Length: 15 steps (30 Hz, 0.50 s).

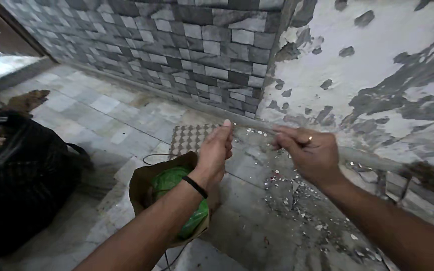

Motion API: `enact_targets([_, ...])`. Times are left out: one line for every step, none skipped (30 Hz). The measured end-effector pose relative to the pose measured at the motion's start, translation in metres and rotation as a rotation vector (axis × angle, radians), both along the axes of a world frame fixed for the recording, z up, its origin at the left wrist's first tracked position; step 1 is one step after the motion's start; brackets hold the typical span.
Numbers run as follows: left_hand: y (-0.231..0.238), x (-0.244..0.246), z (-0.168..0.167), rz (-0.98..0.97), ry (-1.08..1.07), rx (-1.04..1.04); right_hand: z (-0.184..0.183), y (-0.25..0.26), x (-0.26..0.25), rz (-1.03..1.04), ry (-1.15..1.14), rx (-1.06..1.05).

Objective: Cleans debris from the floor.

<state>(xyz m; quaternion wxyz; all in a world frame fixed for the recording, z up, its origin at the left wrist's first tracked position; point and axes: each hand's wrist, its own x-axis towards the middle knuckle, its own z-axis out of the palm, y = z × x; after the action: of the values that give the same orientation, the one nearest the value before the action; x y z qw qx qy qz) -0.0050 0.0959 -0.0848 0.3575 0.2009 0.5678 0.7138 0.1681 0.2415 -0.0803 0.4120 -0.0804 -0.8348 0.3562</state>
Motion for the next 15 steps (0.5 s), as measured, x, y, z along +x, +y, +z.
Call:
enact_targets([0.003, 0.002, 0.001, 0.069, -0.108, 0.057, -0.004, -0.008, -0.005, 0.005, 0.023, 0.015])
enact_targets([0.005, 0.004, 0.003, 0.122, -0.187, 0.111, -0.007, -0.015, -0.009, 0.017, 0.044, 0.037])
enact_targets([0.004, 0.004, 0.006, 0.151, -0.252, 0.158, -0.009, -0.021, -0.014, 0.028, 0.060, 0.053])
enact_targets([0.003, 0.005, 0.009, 0.161, -0.310, 0.210, -0.012, -0.028, -0.017, 0.032, 0.067, 0.068])
enact_targets([0.003, 0.006, 0.012, 0.172, -0.356, 0.251, -0.015, -0.035, -0.021, 0.034, 0.074, 0.088])
enact_targets([0.003, 0.005, 0.015, 0.179, -0.393, 0.281, -0.020, -0.041, -0.025, 0.034, 0.087, 0.118])
enact_targets([0.003, 0.005, 0.018, 0.185, -0.416, 0.297, -0.024, -0.045, -0.029, 0.028, 0.099, 0.159])
enact_targets([0.002, 0.004, 0.020, 0.185, -0.429, 0.314, -0.029, -0.046, -0.033, 0.021, 0.109, 0.198])
enact_targets([0.002, 0.004, 0.023, 0.181, -0.433, 0.329, -0.033, -0.046, -0.037, 0.015, 0.104, 0.222])
enact_targets([0.001, 0.004, 0.024, 0.198, -0.447, 0.341, -0.035, -0.044, -0.039, 0.018, 0.090, 0.231])
enact_targets([0.002, 0.003, 0.026, 0.236, -0.467, 0.334, -0.036, -0.044, -0.041, 0.022, 0.075, 0.231])
enact_targets([0.003, 0.002, 0.027, 0.272, -0.488, 0.312, -0.037, -0.044, -0.043, 0.033, 0.057, 0.224])
enact_targets([0.003, -0.001, 0.025, 0.269, -0.507, 0.291, -0.039, -0.046, -0.044, 0.050, 0.034, 0.224])
enact_targets([0.002, -0.004, 0.023, 0.250, -0.524, 0.272, -0.043, -0.050, -0.044, 0.076, 0.007, 0.233])
enact_targets([0.001, -0.008, 0.022, 0.220, -0.512, 0.245, -0.046, -0.052, -0.043, 0.118, -0.036, 0.248])
